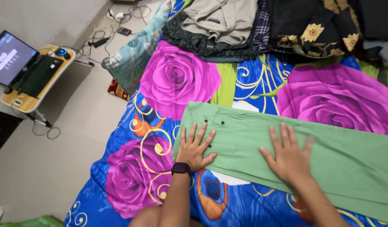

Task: Fold a green collared shirt on a bed.

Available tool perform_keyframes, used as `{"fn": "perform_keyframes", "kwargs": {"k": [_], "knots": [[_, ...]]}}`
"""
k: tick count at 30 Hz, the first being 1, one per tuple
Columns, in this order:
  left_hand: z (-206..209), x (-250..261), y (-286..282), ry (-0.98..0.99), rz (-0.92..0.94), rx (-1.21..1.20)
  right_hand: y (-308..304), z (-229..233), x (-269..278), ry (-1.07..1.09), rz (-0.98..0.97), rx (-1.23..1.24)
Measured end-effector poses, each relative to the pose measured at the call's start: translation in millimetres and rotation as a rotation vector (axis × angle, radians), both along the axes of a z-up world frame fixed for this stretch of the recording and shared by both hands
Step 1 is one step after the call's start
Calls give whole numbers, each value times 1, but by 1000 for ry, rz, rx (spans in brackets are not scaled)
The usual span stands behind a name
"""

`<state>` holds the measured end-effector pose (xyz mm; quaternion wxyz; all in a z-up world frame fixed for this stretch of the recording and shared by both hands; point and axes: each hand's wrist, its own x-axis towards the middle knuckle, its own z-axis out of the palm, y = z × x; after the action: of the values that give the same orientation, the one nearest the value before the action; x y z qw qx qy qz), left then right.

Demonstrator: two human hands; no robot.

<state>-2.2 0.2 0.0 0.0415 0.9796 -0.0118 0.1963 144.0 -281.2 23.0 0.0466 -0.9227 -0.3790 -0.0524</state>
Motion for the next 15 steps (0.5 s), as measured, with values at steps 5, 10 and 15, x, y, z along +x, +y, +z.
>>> {"fn": "perform_keyframes", "kwargs": {"k": [5, 10, 15], "knots": [[-3, 2, 1, -21, 3, 4, 1, -25, -21, -93, -94, -1], [0, 1, 1, -22, 8, -2, -55, -21, 23, -107, -149, 174], [2, 4, -2, -11, 4, -7, -77, -2, 8, -222, -241, -123]]}}
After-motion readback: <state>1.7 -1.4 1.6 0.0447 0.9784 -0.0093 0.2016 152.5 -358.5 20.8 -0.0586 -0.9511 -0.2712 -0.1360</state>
